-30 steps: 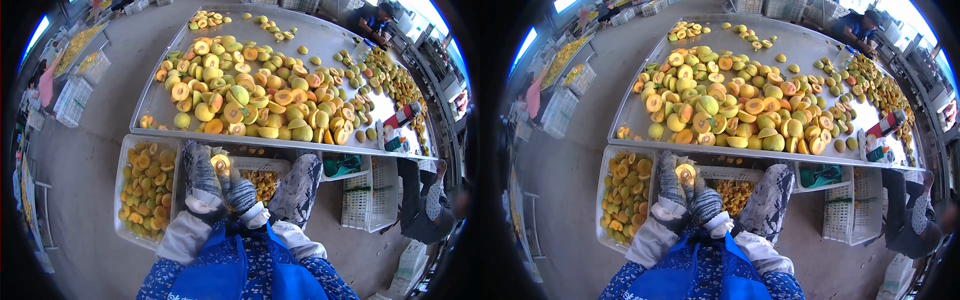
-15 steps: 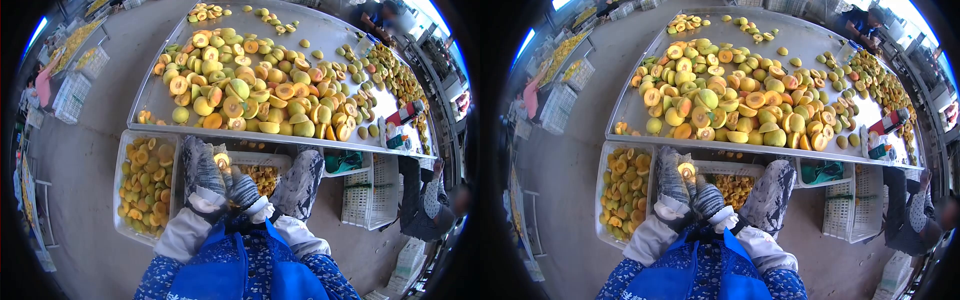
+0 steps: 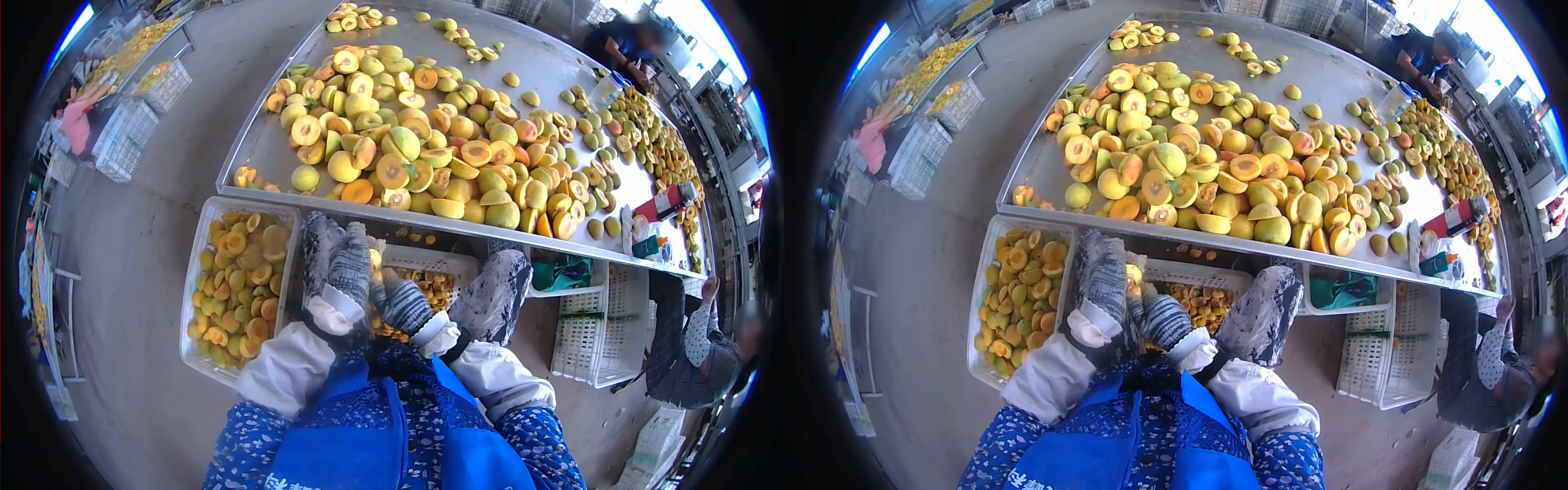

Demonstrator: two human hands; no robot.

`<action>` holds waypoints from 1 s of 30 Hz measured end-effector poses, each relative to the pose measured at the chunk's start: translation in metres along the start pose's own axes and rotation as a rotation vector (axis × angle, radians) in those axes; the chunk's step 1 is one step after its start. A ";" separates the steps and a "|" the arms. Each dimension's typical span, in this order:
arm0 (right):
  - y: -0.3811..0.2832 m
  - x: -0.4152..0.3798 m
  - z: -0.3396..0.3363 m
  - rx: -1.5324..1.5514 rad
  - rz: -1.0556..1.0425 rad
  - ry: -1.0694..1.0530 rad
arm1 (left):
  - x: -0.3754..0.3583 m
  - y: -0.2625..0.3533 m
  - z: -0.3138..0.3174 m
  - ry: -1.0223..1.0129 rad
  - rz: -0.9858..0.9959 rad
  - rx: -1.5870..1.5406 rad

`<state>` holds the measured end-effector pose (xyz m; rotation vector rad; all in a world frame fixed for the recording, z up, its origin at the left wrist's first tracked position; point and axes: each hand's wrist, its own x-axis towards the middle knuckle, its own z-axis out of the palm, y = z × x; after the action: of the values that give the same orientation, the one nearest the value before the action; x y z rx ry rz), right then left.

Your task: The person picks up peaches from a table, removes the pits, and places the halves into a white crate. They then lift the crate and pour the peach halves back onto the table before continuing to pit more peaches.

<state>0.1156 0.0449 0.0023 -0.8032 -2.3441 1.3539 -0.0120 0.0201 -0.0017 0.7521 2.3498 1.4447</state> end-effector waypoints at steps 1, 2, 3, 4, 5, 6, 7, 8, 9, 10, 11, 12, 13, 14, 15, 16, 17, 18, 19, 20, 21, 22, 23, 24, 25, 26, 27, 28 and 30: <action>-0.001 -0.001 -0.002 -0.166 0.077 -0.071 | -0.001 0.016 -0.010 -0.089 -0.083 -0.071; -0.001 -0.002 -0.001 -0.165 0.077 -0.071 | -0.003 0.033 -0.019 -0.178 -0.167 -0.141; -0.002 -0.001 -0.002 -0.205 0.111 -0.090 | -0.003 0.047 -0.026 -0.267 -0.248 -0.213; -0.002 0.000 -0.003 -0.245 0.145 -0.109 | -0.002 0.053 -0.029 -0.355 -0.328 -0.285; -0.006 0.000 -0.008 -0.296 0.166 -0.151 | -0.001 0.048 -0.026 -0.355 -0.327 -0.287; 0.000 0.001 -0.009 -0.297 0.166 -0.152 | 0.001 0.035 -0.022 -0.415 -0.351 -0.355; 0.004 0.002 -0.011 -0.260 0.097 -0.135 | 0.001 0.029 -0.021 -0.476 -0.376 -0.420; 0.007 0.004 -0.012 -0.222 0.028 -0.115 | 0.000 0.024 -0.020 -0.478 -0.378 -0.416; 0.008 0.004 -0.013 0.190 0.051 -0.148 | -0.002 0.020 -0.018 -0.440 -0.364 -0.730; 0.013 0.003 -0.009 0.194 0.057 -0.141 | -0.006 0.017 -0.017 -0.397 -0.345 -1.041; 0.020 0.004 -0.006 0.141 -0.175 -0.085 | -0.025 0.027 -0.006 -0.030 -0.080 -0.867; 0.026 0.005 -0.005 0.083 -0.410 -0.033 | -0.030 0.035 -0.008 -0.009 -0.131 -0.990; -0.003 0.001 -0.021 0.059 -0.223 -0.184 | -0.035 0.040 -0.020 -0.167 -0.228 -0.974; 0.001 0.001 -0.019 0.059 -0.225 -0.190 | -0.037 0.042 -0.030 -0.322 -0.324 -0.951; 0.007 0.000 -0.015 0.017 -0.262 -0.200 | -0.039 0.046 -0.034 -0.315 -0.325 -0.951; 0.010 -0.002 -0.012 -0.022 -0.296 -0.208 | -0.040 0.049 -0.037 -0.289 -0.323 -0.886; 0.014 -0.003 -0.013 -0.018 -0.292 -0.212 | -0.040 0.051 -0.039 -0.269 -0.322 -0.819; 0.019 -0.002 -0.017 0.028 -0.247 -0.311 | -0.039 0.055 -0.040 -0.253 -0.316 -0.753; 0.020 0.002 -0.023 0.072 -0.205 -0.407 | -0.036 0.061 -0.040 -0.237 -0.305 -0.689; 0.009 0.005 -0.031 0.071 -0.206 -0.402 | -0.033 0.070 -0.042 -0.222 -0.293 -0.626; -0.003 0.004 -0.039 0.135 -0.058 -0.475 | -0.033 0.083 -0.045 -0.217 -0.457 -0.456; -0.011 0.003 -0.045 0.198 0.092 -0.550 | -0.034 0.082 -0.044 -0.217 -0.459 -0.458; -0.005 0.000 -0.045 0.194 0.091 -0.553 | -0.036 0.080 -0.043 -0.239 -0.268 -0.463; 0.005 -0.002 -0.044 0.009 -0.074 -0.541 | -0.036 0.078 -0.042 -0.255 -0.074 -0.465; 0.011 -0.002 -0.043 -0.173 -0.240 -0.526 | -0.031 0.059 -0.037 -0.247 -0.075 -0.469; 0.000 -0.003 -0.047 -0.172 -0.242 -0.536 | -0.025 0.026 -0.030 -0.468 -0.118 -0.398; -0.021 -0.003 -0.054 0.002 -0.038 -0.554 | -0.023 0.008 -0.028 -0.690 -0.163 -0.322; -0.037 -0.004 -0.059 0.175 0.167 -0.560 | -0.026 0.012 -0.031 -0.688 -0.167 -0.318; -0.032 -0.009 -0.052 0.312 0.468 -0.600 | -0.031 0.036 -0.040 -0.623 -0.145 -0.291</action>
<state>0.1398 0.0628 0.0565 -0.9876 -2.3196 2.3708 0.0040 -0.0142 0.0477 0.7886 1.6494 1.2251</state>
